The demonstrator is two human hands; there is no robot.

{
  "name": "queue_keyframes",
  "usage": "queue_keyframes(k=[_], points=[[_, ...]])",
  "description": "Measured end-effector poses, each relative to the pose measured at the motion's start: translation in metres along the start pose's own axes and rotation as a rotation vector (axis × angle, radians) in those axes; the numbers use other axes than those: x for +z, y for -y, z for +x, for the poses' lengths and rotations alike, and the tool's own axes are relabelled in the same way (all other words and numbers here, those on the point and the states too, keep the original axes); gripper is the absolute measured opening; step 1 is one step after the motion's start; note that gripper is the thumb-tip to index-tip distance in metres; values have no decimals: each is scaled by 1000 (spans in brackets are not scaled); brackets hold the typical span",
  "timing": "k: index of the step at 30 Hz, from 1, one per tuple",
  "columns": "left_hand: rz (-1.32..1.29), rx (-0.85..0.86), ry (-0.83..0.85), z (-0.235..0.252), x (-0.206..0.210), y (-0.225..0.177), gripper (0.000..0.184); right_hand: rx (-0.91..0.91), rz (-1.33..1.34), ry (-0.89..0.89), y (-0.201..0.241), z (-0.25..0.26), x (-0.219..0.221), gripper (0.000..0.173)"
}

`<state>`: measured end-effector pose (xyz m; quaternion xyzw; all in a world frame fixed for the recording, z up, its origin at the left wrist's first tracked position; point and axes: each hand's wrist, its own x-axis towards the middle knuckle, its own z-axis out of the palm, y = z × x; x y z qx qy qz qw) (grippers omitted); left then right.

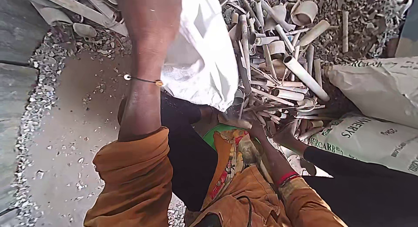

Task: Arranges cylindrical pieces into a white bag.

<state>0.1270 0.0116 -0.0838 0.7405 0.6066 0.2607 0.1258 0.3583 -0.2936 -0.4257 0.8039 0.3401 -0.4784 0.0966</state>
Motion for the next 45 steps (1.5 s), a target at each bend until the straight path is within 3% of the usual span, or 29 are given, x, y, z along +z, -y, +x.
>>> queue_keyframes(k=[2, 4, 7, 11, 13, 15, 19, 22, 25, 27, 30, 32, 33, 37, 42, 44, 45], points=[[-49, 51, 36, 1, 4, -2, 31, 53, -28, -21, -17, 1, 21, 80], [-130, 137, 105, 5, 8, 5, 32, 67, -77, -15, -16, -2, 14, 82], [-184, 325, 296, 13, 18, 10, 36, 38, -252, 33, -6, 9, -8, 63], [-157, 429, 415, 5, 33, -8, 48, -116, -261, 139, 13, -4, -56, 33], [-165, 486, 474, -2, 40, -17, 46, -153, -225, 128, 13, -34, -93, 30], [-123, 544, 556, -9, 46, -20, 34, -80, -229, 48, 12, -83, -136, 34], [83, 408, 738, -25, 54, -28, 24, -90, -118, -267, -9, -170, -196, 26], [101, 249, 705, -35, 63, -44, 23, -148, -24, -377, -5, -187, -210, 25], [116, 246, 611, -34, 71, -54, 20, -185, -6, -415, 42, -162, -202, 21], [66, 326, 608, -27, 69, -50, 38, -343, 38, -473, 92, -134, -186, 23], [-26, 393, 668, -16, 59, -37, 57, -731, 234, -484, 178, -101, -161, 39], [-47, 368, 668, -13, 50, -26, 64, -771, 257, -438, 212, -98, -160, 54], [-66, 348, 651, -13, 46, -20, 65, -762, 277, -449, 215, -101, -161, 52], [-116, 356, 656, -12, 35, -6, 76, -739, 414, -677, 153, -102, -154, 19], [136, 437, 943, -11, 59, -17, 112, -166, 481, -849, 42, -31, -158, 27], [232, 425, 1022, -18, 70, -30, 124, 18, 367, -723, 13, -4, -161, 36], [262, 434, 1042, -22, 77, -33, 128, 71, 284, -645, 3, 9, -160, 50]])
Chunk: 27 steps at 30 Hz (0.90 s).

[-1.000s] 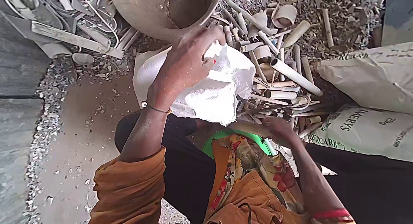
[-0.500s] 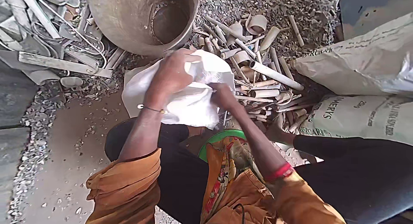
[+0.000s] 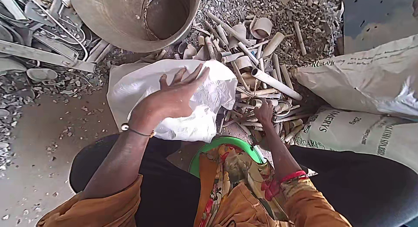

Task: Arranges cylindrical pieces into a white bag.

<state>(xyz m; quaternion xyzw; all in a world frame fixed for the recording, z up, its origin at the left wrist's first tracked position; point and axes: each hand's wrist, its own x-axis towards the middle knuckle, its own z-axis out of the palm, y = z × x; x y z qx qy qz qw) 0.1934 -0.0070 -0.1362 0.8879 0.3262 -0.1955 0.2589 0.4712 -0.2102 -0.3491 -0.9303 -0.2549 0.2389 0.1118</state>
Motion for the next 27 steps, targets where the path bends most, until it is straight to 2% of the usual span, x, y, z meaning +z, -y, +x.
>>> queue_keyframes(k=[1, 3, 6, 8, 10, 13, 15, 17, 18, 20, 21, 22, 23, 25, 27], points=[[30, 3, 14, 5, 5, -3, 128, 12, -99, 56, -9, 9, 8, 63], [91, 3, -26, 11, 12, -6, 112, -4, -226, 102, -20, 20, 21, 73], [143, -18, -120, 14, 13, -10, 77, -90, -228, 95, -28, 25, 25, 65], [139, -56, -123, 14, 13, -14, 62, -105, -184, 104, -37, 22, 21, 63], [124, -99, -73, 12, 8, -21, 69, -95, -25, -88, -38, 11, 9, 60], [106, -104, -29, 4, 10, -28, 94, 50, 376, -423, -14, -32, -20, 67], [72, -60, -58, 0, 12, -26, 103, 177, 675, -490, 12, -59, -26, 68], [60, -37, -83, -2, 10, -25, 107, 208, 991, -379, 42, -79, -13, 62], [60, -36, -88, -3, 10, -25, 107, 210, 1139, -222, 61, -90, -6, 57], [67, -34, -87, -5, 10, -26, 106, 144, 1290, 237, 97, -113, -3, 46], [76, -34, -81, -6, 10, -27, 105, 68, 1270, 429, 111, -120, -8, 44], [85, -35, -77, -7, 10, -28, 103, -11, 1227, 512, 123, -122, -12, 42], [89, -39, -68, -8, 9, -27, 103, -102, 1147, 481, 129, -119, -15, 40], [70, -50, -42, -7, 7, -26, 104, -241, 892, 215, 125, -94, -16, 36], [49, -51, -1, -4, 4, -23, 103, -219, 574, -30, 113, -60, -20, 38]])
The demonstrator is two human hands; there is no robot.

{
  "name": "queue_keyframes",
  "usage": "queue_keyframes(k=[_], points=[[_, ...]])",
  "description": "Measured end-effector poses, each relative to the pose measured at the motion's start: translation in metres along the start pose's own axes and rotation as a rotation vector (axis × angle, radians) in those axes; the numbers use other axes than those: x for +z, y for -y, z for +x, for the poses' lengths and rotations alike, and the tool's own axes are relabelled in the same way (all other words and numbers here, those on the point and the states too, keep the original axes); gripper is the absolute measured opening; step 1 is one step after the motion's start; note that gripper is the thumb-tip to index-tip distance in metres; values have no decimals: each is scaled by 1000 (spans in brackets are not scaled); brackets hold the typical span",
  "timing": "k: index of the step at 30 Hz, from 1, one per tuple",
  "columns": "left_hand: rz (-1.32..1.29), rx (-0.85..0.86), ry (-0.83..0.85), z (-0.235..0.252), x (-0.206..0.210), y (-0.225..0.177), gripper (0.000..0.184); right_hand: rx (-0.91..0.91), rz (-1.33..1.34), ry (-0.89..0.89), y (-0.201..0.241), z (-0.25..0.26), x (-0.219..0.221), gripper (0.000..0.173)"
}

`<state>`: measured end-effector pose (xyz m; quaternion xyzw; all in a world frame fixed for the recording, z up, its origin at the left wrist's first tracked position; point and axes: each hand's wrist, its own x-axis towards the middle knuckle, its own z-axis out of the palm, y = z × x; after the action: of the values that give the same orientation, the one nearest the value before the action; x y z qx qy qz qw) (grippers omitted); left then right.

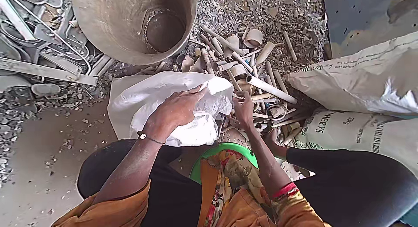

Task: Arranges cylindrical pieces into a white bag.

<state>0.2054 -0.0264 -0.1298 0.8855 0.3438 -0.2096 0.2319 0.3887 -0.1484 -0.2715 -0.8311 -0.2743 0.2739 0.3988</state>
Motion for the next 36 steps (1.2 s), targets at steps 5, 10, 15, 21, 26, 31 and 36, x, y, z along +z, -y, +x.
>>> queue_keyframes(k=[5, 10, 15, 21, 26, 31, 36], points=[[-41, 6, 42, 10, -2, 8, 98, 239, -490, 91, -54, 67, -5, 68], [-28, -21, 70, 20, -3, 7, 98, 211, -515, 52, -76, 70, 8, 54], [27, -38, 70, 23, -3, 5, 100, 151, -410, 89, -50, 30, -38, 38], [4, -27, 59, 12, -3, 14, 97, 139, -487, 34, -23, -41, -154, 32], [-86, -15, -76, 0, -2, 16, 106, -21, -644, 66, 5, -99, -215, 22], [-178, 133, -95, -10, -8, 26, 103, -212, -627, 239, 12, -120, -196, 25], [-179, 163, -46, -18, -8, 28, 102, -211, -777, 558, 60, -108, -116, 39]])
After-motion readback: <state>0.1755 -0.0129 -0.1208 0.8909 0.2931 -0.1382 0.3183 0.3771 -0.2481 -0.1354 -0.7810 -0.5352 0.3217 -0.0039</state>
